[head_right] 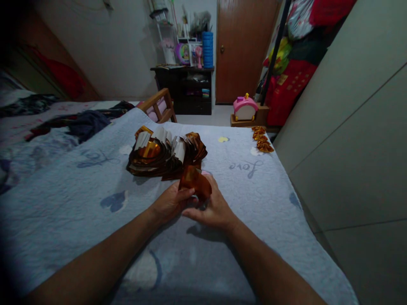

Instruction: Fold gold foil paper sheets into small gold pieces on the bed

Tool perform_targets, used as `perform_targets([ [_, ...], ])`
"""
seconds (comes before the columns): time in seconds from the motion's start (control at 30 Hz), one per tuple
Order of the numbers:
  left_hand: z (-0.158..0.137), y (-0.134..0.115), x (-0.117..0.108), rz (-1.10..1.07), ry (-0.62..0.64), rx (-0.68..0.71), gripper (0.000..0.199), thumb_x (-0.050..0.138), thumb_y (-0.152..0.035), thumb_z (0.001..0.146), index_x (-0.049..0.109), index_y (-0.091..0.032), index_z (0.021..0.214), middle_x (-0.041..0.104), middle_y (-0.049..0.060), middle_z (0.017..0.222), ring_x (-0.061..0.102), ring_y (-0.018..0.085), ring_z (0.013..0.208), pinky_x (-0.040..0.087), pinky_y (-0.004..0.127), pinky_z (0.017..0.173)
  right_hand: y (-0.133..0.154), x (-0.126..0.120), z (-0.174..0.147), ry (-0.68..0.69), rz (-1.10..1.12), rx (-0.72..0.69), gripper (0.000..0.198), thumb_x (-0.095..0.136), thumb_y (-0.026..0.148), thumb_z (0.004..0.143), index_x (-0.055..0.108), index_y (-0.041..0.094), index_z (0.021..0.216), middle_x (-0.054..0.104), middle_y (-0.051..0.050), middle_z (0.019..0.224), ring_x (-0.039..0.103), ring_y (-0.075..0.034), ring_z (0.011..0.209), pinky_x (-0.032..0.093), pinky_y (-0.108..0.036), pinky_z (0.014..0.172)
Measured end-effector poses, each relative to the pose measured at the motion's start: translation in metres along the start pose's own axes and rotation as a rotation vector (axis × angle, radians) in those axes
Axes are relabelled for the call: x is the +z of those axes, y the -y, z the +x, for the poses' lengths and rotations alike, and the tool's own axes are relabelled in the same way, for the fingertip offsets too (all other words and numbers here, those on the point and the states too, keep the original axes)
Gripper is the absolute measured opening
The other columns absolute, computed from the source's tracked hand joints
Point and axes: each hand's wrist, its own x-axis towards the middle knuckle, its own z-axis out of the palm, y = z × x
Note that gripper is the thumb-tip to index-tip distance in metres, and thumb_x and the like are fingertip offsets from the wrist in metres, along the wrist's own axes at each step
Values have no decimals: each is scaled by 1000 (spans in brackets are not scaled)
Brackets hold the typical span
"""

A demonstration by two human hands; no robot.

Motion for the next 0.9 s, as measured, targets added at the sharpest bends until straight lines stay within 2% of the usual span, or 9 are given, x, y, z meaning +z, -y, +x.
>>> perform_targets([
  [0.1, 0, 1, 2, 25, 25, 27, 44, 87, -31, 72, 71, -17, 110, 71, 7, 104, 65, 18, 92, 50, 27, 81, 2, 0, 1, -69, -38, -39, 44, 71, 34, 83, 58, 27, 125, 62, -10, 126, 56, -29, 122, 45, -48, 105],
  [0.2, 1, 3, 2, 130, 26, 69, 41, 83, -31, 77, 71, -19, 114, 70, 7, 106, 63, 18, 91, 49, 28, 82, 4, -1, 2, -175, -29, -37, 18, 63, 28, 89, 66, 26, 107, 67, -7, 114, 62, -25, 113, 47, -45, 101],
  [0.43, 2, 4, 1, 355, 18, 137, 35, 77, -30, 80, 69, -20, 112, 68, 7, 106, 62, 18, 92, 48, 27, 78, 5, -5, 4, -221, 1, 38, 7, 64, 26, 90, 68, 23, 94, 69, -4, 93, 66, -19, 87, 52, -34, 80],
  [0.5, -1, 1, 1, 519, -67, 252, 36, 78, -30, 79, 67, -21, 112, 65, 6, 108, 60, 17, 90, 48, 26, 74, 4, -8, 5, -254, -110, -19, 6, 62, 23, 89, 68, 22, 91, 68, -4, 90, 65, -19, 85, 51, -33, 77],
  [0.6, -8, -2, 1, 898, -319, 590, 36, 79, -23, 75, 65, -23, 108, 58, 4, 111, 54, 12, 81, 46, 22, 68, 0, -12, 5, -296, -388, -133, 9, 59, 19, 90, 68, 21, 87, 66, -5, 87, 63, -21, 84, 49, -34, 77],
  [0.67, -14, -2, 4, 1017, -412, 783, 35, 73, -17, 80, 62, -24, 112, 56, 2, 110, 48, 7, 68, 45, 20, 63, -2, -14, 6, -306, -572, -177, 13, 57, 18, 91, 69, 19, 86, 65, -7, 87, 60, -22, 84, 48, -35, 76],
  [0.73, -19, -2, 7, 1035, -359, 878, 32, 67, -15, 86, 59, -24, 116, 58, 2, 114, 45, 3, 57, 45, 18, 56, -2, -15, 6, -289, -715, -199, 16, 56, 18, 93, 70, 18, 86, 65, -8, 86, 58, -23, 83, 46, -35, 75],
  [0.8, -20, 0, 9, 1010, -252, 832, 38, 61, -13, 90, 55, -25, 126, 58, 6, 126, 54, 3, 58, 49, 18, 57, -2, -14, 6, -250, -812, -213, 16, 58, 22, 93, 71, 18, 85, 65, -9, 87, 56, -23, 83, 44, -36, 75],
  [0.9, -17, 1, 10, 1004, -144, 745, 43, 56, -11, 92, 54, -24, 133, 60, 9, 133, 70, 11, 83, 58, 24, 75, -1, -12, 6, -200, -906, -230, 14, 63, 28, 91, 71, 18, 86, 65, -9, 90, 54, -24, 85, 43, -37, 77],
])
